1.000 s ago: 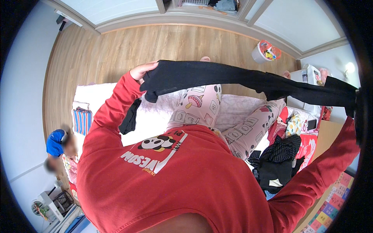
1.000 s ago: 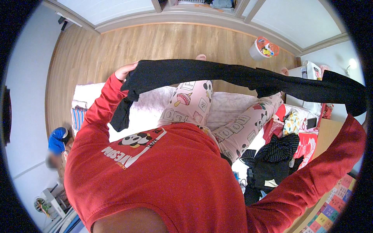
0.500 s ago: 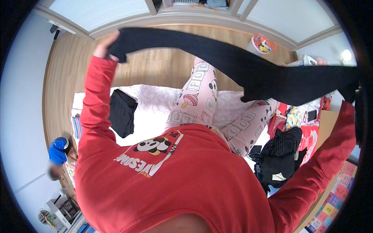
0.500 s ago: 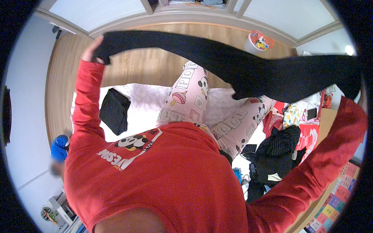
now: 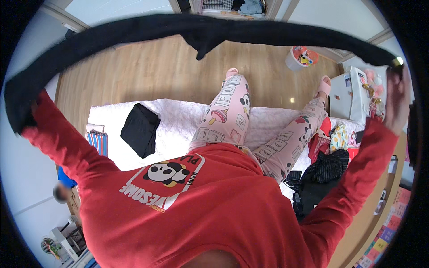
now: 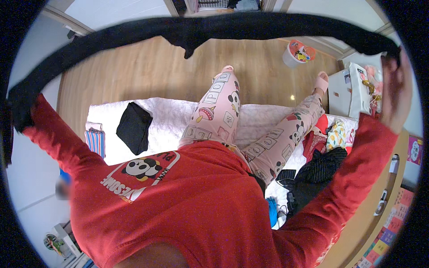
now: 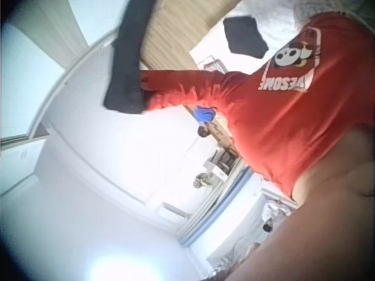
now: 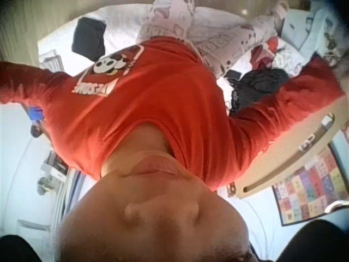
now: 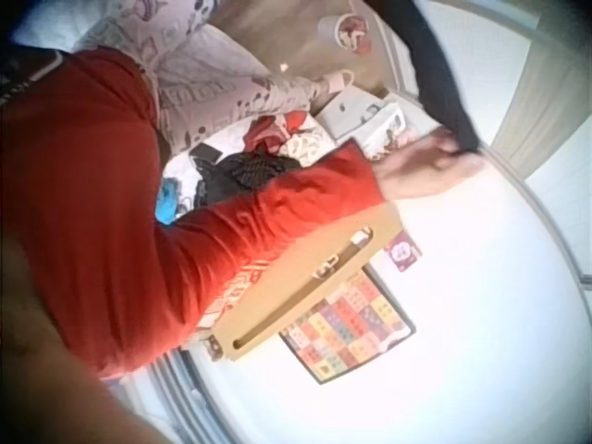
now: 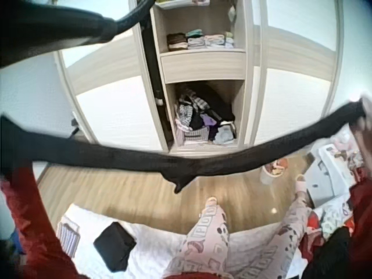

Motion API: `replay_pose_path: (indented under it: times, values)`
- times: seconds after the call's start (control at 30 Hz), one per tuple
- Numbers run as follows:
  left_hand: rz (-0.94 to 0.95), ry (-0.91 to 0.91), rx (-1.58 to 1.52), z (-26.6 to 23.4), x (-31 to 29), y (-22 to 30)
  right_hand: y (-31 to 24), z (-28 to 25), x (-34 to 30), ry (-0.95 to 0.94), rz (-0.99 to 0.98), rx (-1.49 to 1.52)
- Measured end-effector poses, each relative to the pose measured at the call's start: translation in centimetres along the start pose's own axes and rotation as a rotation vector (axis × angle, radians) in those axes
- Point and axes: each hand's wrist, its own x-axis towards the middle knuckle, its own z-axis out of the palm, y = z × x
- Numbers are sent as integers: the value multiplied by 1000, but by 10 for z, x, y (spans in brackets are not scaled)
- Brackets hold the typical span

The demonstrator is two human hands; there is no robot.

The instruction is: The person organizes folded clothes in a wardrobe, placing items into a wire basket and on shelves. They then sit on the bed and fold a pair of black pants by hand, smoothing and aligning the fabric before placing the folded item on the bed.

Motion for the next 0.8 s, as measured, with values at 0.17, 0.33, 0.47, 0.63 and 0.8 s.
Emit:
replay_pose_path:
  times: [0.17, 0.33, 0.47, 0.63, 0.8]
  values:
    - [-545, -536, -224, -32, -138, 47, 61, -49, -113, -196, 43, -693]
    - [-960, -569, -303, -8, -203, 55, 120, -87, -202, -317, 362, -518]
    - [-910, -812, -760, 11, -211, 49, 102, -99, -229, -322, 403, -596]
    - [-361, -857, -366, 7, -225, 61, 101, -155, -281, -235, 547, -527]
    - [-827, -1104, -780, 88, -233, 106, 81, -84, -282, -611, 194, -1070]
